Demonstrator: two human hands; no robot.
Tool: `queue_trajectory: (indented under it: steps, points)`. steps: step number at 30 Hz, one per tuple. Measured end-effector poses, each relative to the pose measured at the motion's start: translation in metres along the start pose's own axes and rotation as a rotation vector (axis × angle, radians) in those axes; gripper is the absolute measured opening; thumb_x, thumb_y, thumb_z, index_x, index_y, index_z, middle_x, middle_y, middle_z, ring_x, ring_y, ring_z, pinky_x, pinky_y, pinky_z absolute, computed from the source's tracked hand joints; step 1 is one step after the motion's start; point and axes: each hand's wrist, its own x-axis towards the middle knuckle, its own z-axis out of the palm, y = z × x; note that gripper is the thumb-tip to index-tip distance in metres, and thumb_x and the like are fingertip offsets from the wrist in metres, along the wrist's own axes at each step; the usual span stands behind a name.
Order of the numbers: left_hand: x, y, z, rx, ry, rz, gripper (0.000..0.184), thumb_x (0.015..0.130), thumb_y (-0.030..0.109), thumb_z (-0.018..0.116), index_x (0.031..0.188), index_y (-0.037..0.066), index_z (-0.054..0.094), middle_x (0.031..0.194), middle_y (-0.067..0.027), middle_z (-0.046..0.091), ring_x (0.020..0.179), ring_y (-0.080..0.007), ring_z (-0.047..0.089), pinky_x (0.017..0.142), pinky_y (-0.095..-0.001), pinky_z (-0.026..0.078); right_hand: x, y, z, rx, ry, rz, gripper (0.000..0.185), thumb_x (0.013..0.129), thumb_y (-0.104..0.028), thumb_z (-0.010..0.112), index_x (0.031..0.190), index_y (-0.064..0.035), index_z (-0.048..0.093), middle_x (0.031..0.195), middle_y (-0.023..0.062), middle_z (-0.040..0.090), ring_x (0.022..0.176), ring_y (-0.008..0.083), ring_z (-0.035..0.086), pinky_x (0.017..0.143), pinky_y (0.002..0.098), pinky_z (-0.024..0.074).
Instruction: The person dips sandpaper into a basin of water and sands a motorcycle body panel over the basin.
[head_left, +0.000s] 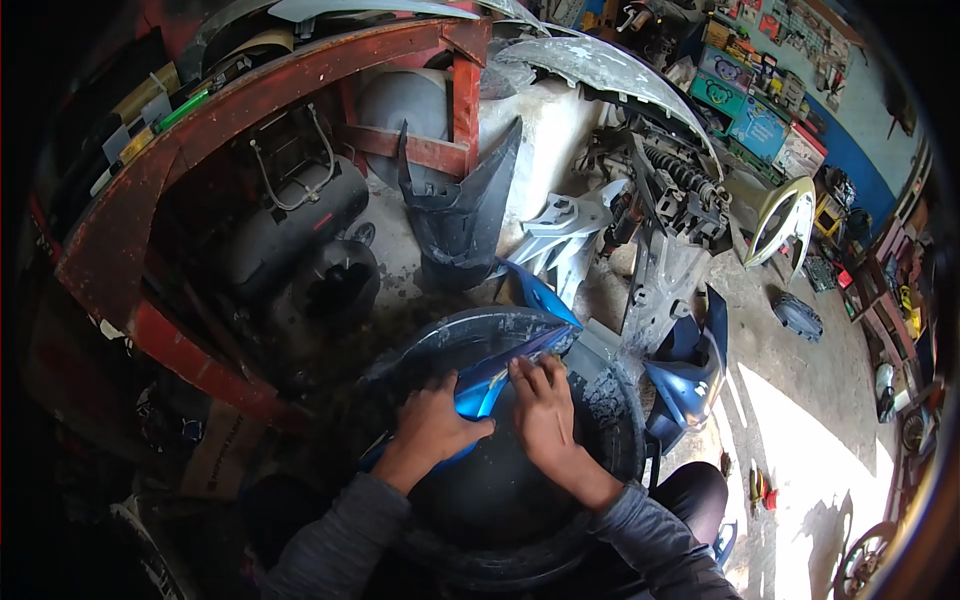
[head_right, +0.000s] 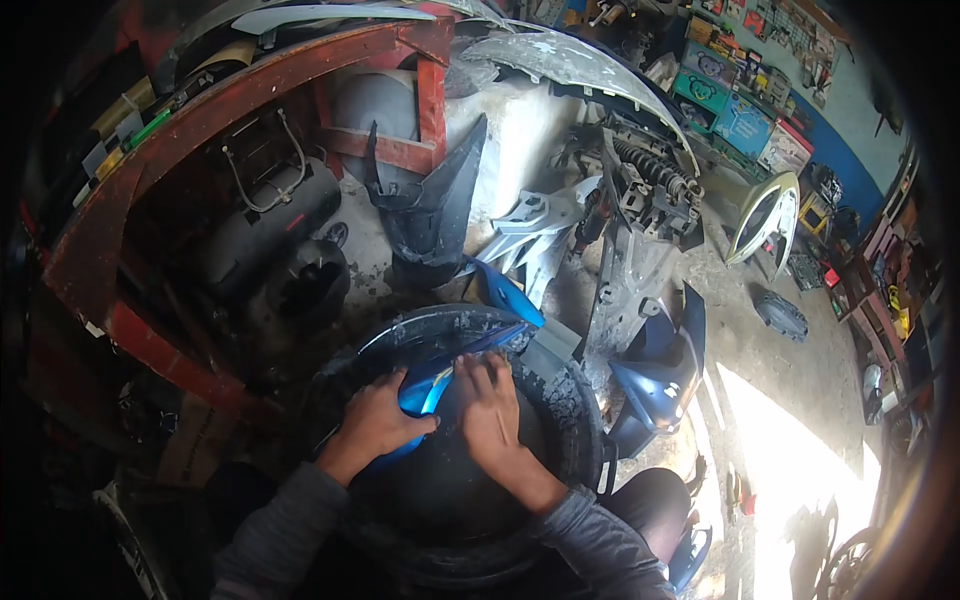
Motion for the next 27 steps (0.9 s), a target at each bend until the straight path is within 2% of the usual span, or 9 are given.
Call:
queue_trajectory:
  steps: [2,4,8,10,14,18,20,22,27]
  points:
    - [0.0,-0.002,0.001,-0.009,-0.007,0.008,0.105,0.069,0.054,0.085,0.151,-0.003,0.051,0.144,-0.0262,0.06,0.13,-0.0405,0.061,0.111,-0.0464,0.049,-0.005,-0.006,0.001,-0.012,0.016,0.007,0.061,0.074,0.005,0.068,0.134,0.0019,0.066,0.131,0.0174,0.065,0.129,0.0445,0.053,0.111,0.0526,0.0475]
    - [-0.002,-0.004,0.003,-0.016,0.012,0.018,0.105,0.069,0.055,0.084,0.153,0.002,0.05,0.144,-0.0243,0.06,0.127,-0.0485,0.06,0.108,-0.0537,0.05,-0.012,-0.012,-0.005,-0.034,-0.058,-0.048,0.06,0.075,-0.001,0.069,0.135,0.0046,0.064,0.135,0.0182,0.063,0.129,0.0463,0.052,0.113,0.0541,0.0455]
    - [0.001,-0.006,0.007,-0.028,0.028,0.02,0.105,0.069,0.055,0.084,0.153,0.002,0.05,0.144,-0.024,0.06,0.127,-0.0484,0.06,0.107,-0.0544,0.05,-0.002,-0.003,-0.002,-0.049,-0.026,0.001,0.06,0.074,-0.001,0.069,0.134,0.0045,0.064,0.131,0.0183,0.063,0.127,0.0433,0.052,0.112,0.0544,0.0452]
    - [-0.001,-0.002,0.001,0.007,0.023,0.016,0.105,0.069,0.054,0.085,0.151,-0.003,0.05,0.143,-0.0262,0.061,0.129,-0.0413,0.062,0.11,-0.0463,0.049,-0.01,-0.02,-0.004,-0.075,-0.003,-0.076,0.06,0.07,0.0,0.071,0.13,0.0028,0.068,0.131,0.018,0.062,0.124,0.0415,0.054,0.11,0.0506,0.0473]
    - [-0.003,-0.002,0.002,0.001,0.018,0.005,0.105,0.07,0.054,0.084,0.151,-0.004,0.05,0.143,-0.0266,0.06,0.13,-0.0415,0.061,0.11,-0.0465,0.049,-0.004,-0.005,-0.004,-0.089,-0.017,-0.028,0.062,0.069,0.0,0.072,0.131,0.0022,0.068,0.13,0.0162,0.063,0.122,0.0405,0.055,0.109,0.0496,0.0479]
    - [-0.002,0.002,0.0,-0.007,0.01,-0.004,0.107,0.07,0.055,0.084,0.152,-0.004,0.048,0.145,-0.0268,0.059,0.131,-0.0425,0.06,0.111,-0.0478,0.048,-0.006,-0.015,-0.009,-0.114,-0.039,-0.073,0.062,0.069,-0.001,0.073,0.131,0.002,0.068,0.131,0.0136,0.064,0.12,0.0392,0.055,0.106,0.048,0.0489]
    - [-0.003,-0.001,0.002,0.0,0.004,-0.013,0.108,0.07,0.055,0.084,0.153,-0.004,0.047,0.145,-0.0268,0.059,0.132,-0.0432,0.059,0.112,-0.0483,0.047,0.0,-0.005,-0.01,-0.139,-0.041,-0.02,0.063,0.068,-0.001,0.073,0.131,0.0003,0.068,0.131,0.0122,0.064,0.121,0.0389,0.054,0.105,0.0464,0.0492]
    - [-0.001,-0.003,0.004,-0.013,0.013,-0.002,0.109,0.069,0.056,0.084,0.155,0.002,0.046,0.147,-0.024,0.057,0.13,-0.0491,0.058,0.108,-0.0579,0.048,-0.002,-0.009,-0.008,-0.162,-0.061,-0.032,0.063,0.069,-0.001,0.073,0.132,0.0004,0.068,0.132,0.0124,0.064,0.121,0.0391,0.054,0.105,0.046,0.0492]
    - [-0.001,-0.002,0.004,-0.015,-0.003,-0.013,0.109,0.069,0.056,0.084,0.156,0.002,0.045,0.148,-0.0247,0.056,0.13,-0.0495,0.057,0.108,-0.0575,0.048,-0.001,-0.006,-0.012,-0.177,-0.053,-0.051,0.062,0.07,-0.001,0.07,0.132,0.0009,0.068,0.131,0.0126,0.064,0.121,0.0385,0.053,0.105,0.0455,0.0492]
